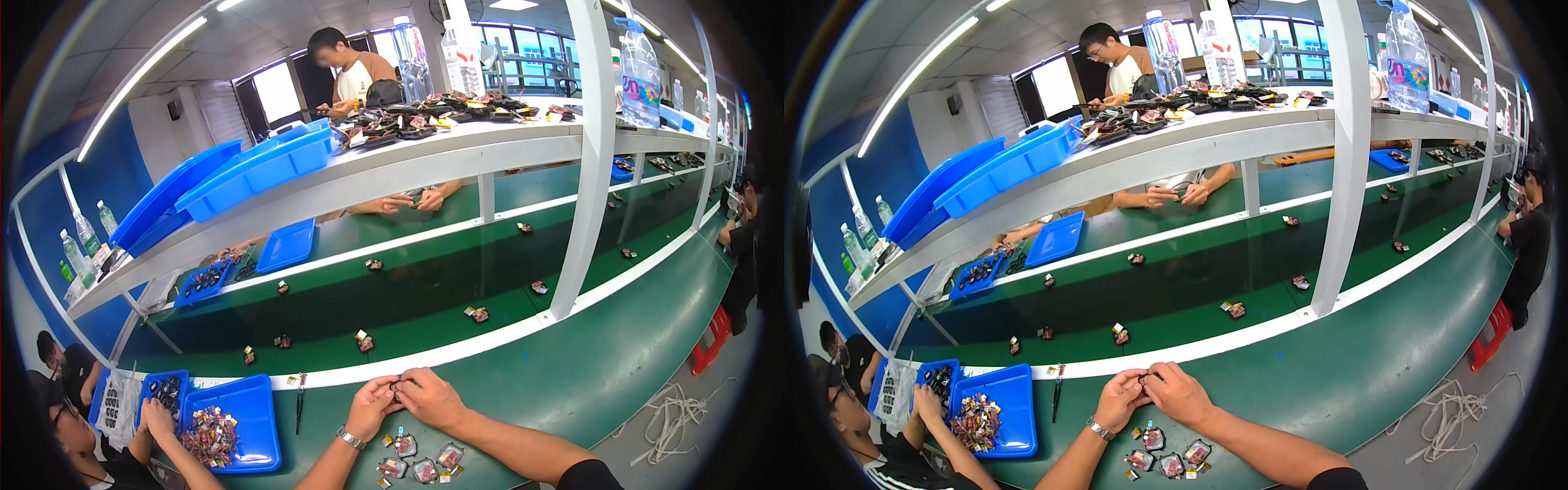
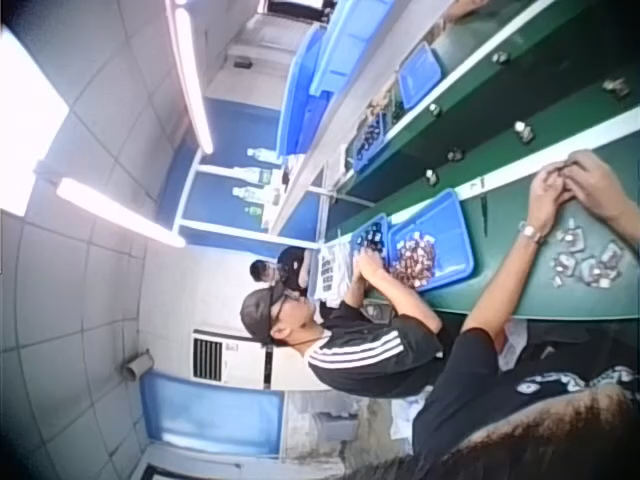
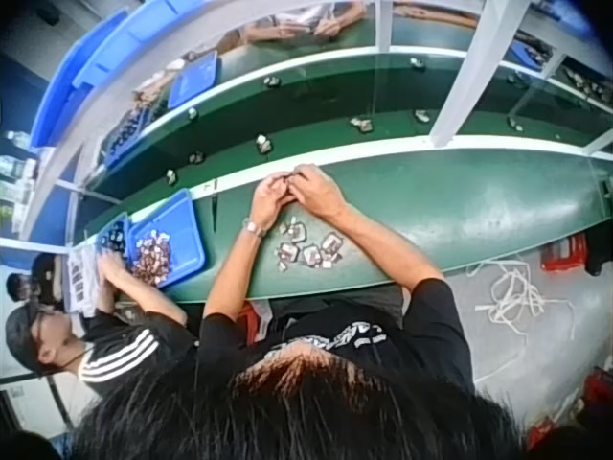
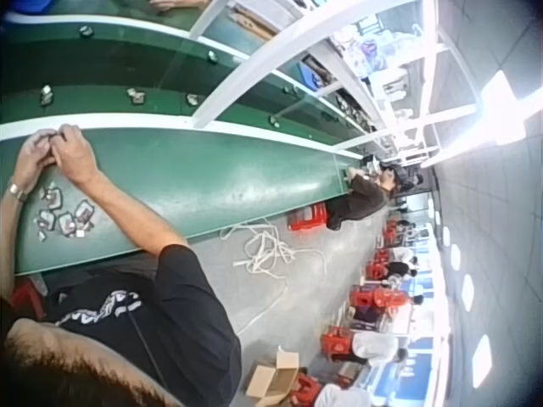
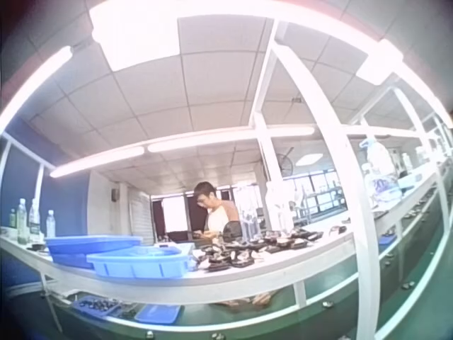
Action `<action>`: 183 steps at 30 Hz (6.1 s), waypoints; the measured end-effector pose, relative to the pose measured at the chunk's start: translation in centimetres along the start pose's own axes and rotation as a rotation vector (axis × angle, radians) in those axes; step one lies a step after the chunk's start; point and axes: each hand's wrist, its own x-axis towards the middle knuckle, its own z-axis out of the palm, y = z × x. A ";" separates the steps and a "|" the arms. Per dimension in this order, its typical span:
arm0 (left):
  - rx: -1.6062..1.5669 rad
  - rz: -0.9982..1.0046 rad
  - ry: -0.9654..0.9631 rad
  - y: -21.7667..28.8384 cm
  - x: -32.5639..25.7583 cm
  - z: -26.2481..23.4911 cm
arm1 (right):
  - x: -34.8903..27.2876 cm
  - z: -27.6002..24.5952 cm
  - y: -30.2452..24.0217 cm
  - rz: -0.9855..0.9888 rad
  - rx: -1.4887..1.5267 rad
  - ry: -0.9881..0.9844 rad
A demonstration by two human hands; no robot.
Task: Assembling or sorting small electronics or components on a conveyor belt in a factory setting.
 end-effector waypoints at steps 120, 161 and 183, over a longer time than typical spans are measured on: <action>-0.057 -0.089 -0.185 0.6 -0.4 0.1 | -1.2 -1.0 -0.2 0.253 0.299 -0.096; -0.082 0.034 -0.095 -0.2 -0.3 0.1 | -0.7 -1.0 -0.9 0.161 0.210 -0.008; -0.066 -0.014 -0.069 -0.3 -0.2 0.2 | -0.4 -0.5 -1.2 0.033 0.021 0.050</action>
